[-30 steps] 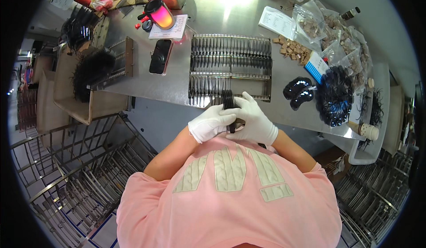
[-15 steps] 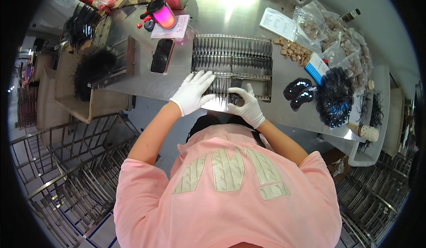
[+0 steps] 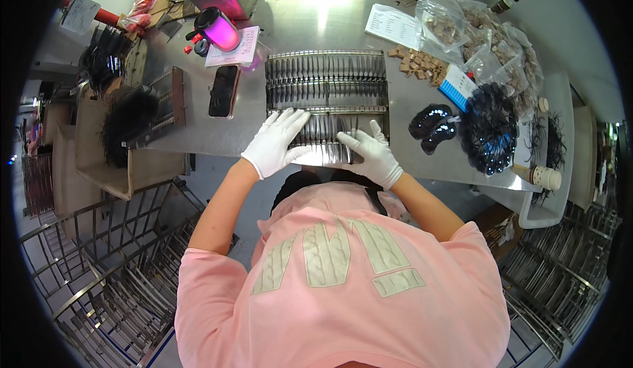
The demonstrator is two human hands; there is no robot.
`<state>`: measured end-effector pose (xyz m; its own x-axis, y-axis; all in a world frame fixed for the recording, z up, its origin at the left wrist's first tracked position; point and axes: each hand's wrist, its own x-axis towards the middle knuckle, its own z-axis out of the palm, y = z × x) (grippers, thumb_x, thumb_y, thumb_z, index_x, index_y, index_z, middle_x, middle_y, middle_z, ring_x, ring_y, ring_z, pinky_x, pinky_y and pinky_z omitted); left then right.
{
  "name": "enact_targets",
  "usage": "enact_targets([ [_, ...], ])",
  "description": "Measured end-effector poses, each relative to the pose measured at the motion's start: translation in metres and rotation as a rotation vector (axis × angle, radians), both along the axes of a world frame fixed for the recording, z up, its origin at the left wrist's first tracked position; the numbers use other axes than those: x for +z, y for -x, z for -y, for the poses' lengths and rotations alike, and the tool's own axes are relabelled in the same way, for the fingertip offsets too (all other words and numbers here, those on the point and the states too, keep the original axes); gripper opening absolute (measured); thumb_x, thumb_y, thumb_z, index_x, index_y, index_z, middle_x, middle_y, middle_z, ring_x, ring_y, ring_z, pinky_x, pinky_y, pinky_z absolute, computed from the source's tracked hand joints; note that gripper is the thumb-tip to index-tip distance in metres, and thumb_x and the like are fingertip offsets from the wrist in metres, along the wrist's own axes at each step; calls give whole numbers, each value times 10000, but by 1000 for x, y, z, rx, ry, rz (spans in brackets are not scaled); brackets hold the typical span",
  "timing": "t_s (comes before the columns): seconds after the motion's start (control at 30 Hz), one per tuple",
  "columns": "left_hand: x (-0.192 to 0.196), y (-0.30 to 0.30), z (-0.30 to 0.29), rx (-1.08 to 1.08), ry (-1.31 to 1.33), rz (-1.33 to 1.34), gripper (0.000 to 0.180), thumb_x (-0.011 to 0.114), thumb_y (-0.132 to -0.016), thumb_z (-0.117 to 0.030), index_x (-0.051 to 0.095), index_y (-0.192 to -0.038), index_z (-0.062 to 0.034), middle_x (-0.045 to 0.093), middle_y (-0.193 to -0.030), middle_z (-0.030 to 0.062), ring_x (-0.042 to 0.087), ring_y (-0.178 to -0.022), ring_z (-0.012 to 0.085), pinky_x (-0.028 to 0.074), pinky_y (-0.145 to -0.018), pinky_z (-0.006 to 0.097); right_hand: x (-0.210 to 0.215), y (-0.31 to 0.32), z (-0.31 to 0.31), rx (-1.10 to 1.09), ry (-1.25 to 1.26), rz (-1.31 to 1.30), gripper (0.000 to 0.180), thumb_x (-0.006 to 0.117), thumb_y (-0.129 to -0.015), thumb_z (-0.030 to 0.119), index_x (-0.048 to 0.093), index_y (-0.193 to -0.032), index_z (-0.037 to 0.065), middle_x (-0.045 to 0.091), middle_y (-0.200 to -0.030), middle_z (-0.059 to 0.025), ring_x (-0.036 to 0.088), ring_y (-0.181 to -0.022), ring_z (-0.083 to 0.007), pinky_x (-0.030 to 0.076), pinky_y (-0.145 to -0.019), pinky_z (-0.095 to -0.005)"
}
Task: The person walks to a workstation and repeatedly picks up black decorative items, places them into a metal rack, and secures them with rubber bands. The person handles the items one at a time, adjusts the rack, and moves between the table and a nearby bin.
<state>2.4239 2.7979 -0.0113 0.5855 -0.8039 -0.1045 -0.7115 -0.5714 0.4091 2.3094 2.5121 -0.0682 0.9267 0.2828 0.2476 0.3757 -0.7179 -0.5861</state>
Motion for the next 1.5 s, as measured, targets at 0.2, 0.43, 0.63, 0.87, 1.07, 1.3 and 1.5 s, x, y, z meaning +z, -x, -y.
enact_targets([
  [0.2, 9, 3, 34, -46, 89, 10, 808, 671, -951, -444, 374, -1585, -40, 433, -1588, 232, 382, -1483, 437, 275, -1238, 531, 17, -7, 40, 87, 379, -267, 1029, 937, -598, 454, 522, -1502, 191, 500, -1526, -222, 462, -1435, -395, 263, -1203, -642],
  [0.43, 7, 10, 92, -361, 151, 185, 822, 780, -814, -426, 496, -1501, -75, 462, -1552, 201, 412, -1451, 412, 346, -1179, 531, 24, 11, 84, -23, 167, -67, 765, 874, -704, 356, 620, -1390, 131, 620, -1385, -189, 609, -1212, -401, 462, -1072, -496],
  [0.63, 7, 10, 92, -433, -7, 120, 835, 801, -780, -482, 531, -1468, -94, 470, -1532, 189, 429, -1415, 415, 350, -1171, 539, 18, 44, 139, -828, 540, -201, 806, 918, -660, 391, 627, -1366, 132, 637, -1244, -132, 622, -1124, -336, 495, -980, -459],
  [0.87, 24, 3, 103, -278, 116, 120, 808, 744, -872, -477, 472, -1526, -89, 454, -1558, 205, 433, -1426, 450, 335, -1183, 588, 0, 14, 141, -940, 632, -432, 891, 951, -597, 444, 623, -1401, 245, 535, -1440, -115, 526, -1303, -333, 454, -1058, -478],
  [1.07, 28, 3, 89, -229, 129, 76, 832, 766, -852, -416, 449, -1545, -84, 446, -1570, 200, 409, -1450, 438, 308, -1202, 590, 1, -8, 149, -937, 634, -386, 658, 978, -585, 377, 733, -1172, 210, 547, -1415, -101, 555, -1266, -301, 512, -971, -463],
  [1.3, 28, 14, 80, -156, 142, 26, 842, 774, -851, -404, 441, -1552, -78, 430, -1588, 206, 408, -1454, 444, 287, -1214, 594, -8, -3, 135, -933, 658, -351, 568, 978, -586, 343, 719, -1072, 206, 658, -1173, -52, 632, -1121, -266, 518, -912, -444],
  [1.5, 27, 18, 77, -152, 301, 36, 740, 780, -858, -279, 498, -1509, -68, 522, -1496, 202, 490, -1373, 423, 365, -1170, 537, -7, 3, 128, -782, 702, -436, 482, 911, -711, 417, 728, -1072, 155, 705, -1031, -66, 700, -997, -280, 553, -859, -427],
])
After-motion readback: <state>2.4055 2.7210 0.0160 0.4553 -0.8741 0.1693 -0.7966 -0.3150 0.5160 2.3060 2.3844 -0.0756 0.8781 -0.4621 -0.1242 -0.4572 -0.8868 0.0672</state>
